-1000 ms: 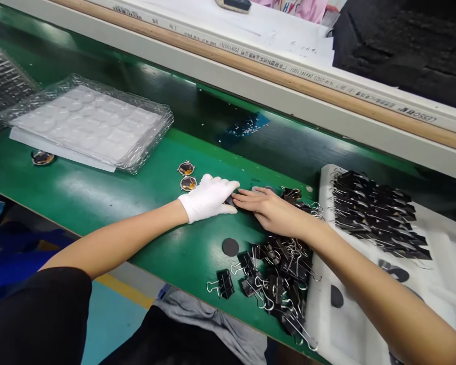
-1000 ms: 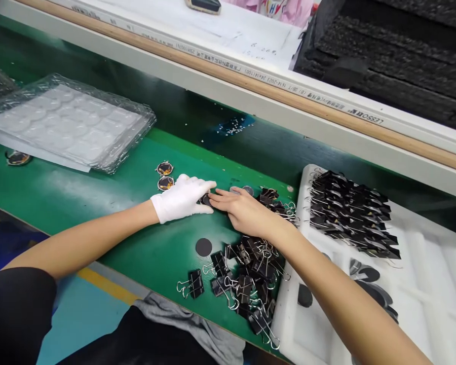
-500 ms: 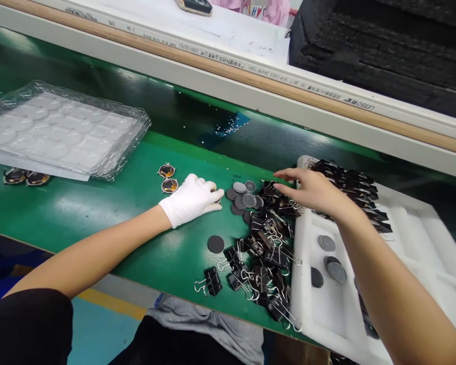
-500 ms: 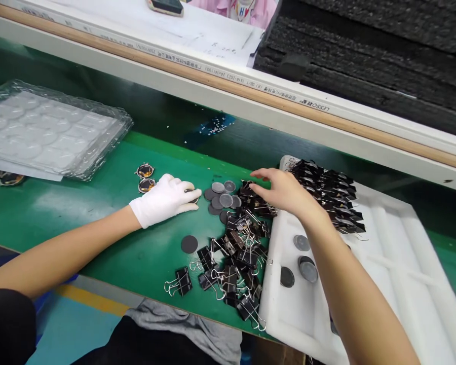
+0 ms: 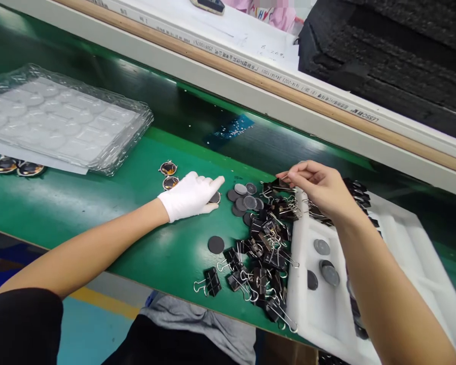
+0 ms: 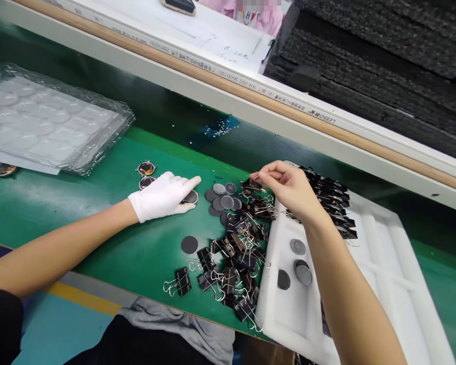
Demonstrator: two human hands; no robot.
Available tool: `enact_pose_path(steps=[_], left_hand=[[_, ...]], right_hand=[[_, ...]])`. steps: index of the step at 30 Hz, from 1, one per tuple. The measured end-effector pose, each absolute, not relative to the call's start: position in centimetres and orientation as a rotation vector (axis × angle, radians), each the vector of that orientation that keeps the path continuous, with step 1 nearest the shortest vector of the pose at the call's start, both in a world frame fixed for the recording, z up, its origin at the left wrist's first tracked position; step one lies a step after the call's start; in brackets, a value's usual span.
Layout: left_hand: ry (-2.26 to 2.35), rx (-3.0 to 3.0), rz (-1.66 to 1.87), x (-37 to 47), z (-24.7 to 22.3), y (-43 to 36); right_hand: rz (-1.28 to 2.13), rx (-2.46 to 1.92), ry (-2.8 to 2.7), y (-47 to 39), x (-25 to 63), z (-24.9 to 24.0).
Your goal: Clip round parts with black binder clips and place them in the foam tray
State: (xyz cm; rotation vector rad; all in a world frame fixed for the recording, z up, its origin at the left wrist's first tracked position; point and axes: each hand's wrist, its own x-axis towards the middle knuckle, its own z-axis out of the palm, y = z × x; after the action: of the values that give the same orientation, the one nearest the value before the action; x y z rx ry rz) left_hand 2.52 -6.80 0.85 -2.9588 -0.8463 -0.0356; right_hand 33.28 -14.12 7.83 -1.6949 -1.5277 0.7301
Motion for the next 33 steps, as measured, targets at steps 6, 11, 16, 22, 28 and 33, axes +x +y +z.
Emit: enact_pose_path(steps=[6, 11, 16, 22, 28, 33], left_hand=[[-1.059, -2.912, -0.101, 2.4, 0.8, -6.2], [-1.198, -2.805, -0.083, 1.7, 0.6, -5.3], [-1.286, -2.776, -0.144, 1.3, 0.1, -4.4], [-1.292, -2.792, -0.157, 1.3, 0.1, -4.3], [-1.246, -2.825, -0.154, 0.9, 0.3, -4.5], [-1.235, -2.841, -0.090, 0.8, 0.4, -4.3]], right_hand=[[1.022, -1.771, -1.253, -9.2, 27.3, 5.6], [0.881, -2.019, -1.475, -5.1, 23.1, 2.3], [0.393, -2.309, -1.962, -4.4, 23.2, 2.3], [0.353, -2.066, -1.846, -1.6, 22.5, 3.5], [0.337, -2.066, -1.860, 0.1, 19.0, 0.7], [0.452, -2.071, -1.804, -0.1, 19.2, -0.8]])
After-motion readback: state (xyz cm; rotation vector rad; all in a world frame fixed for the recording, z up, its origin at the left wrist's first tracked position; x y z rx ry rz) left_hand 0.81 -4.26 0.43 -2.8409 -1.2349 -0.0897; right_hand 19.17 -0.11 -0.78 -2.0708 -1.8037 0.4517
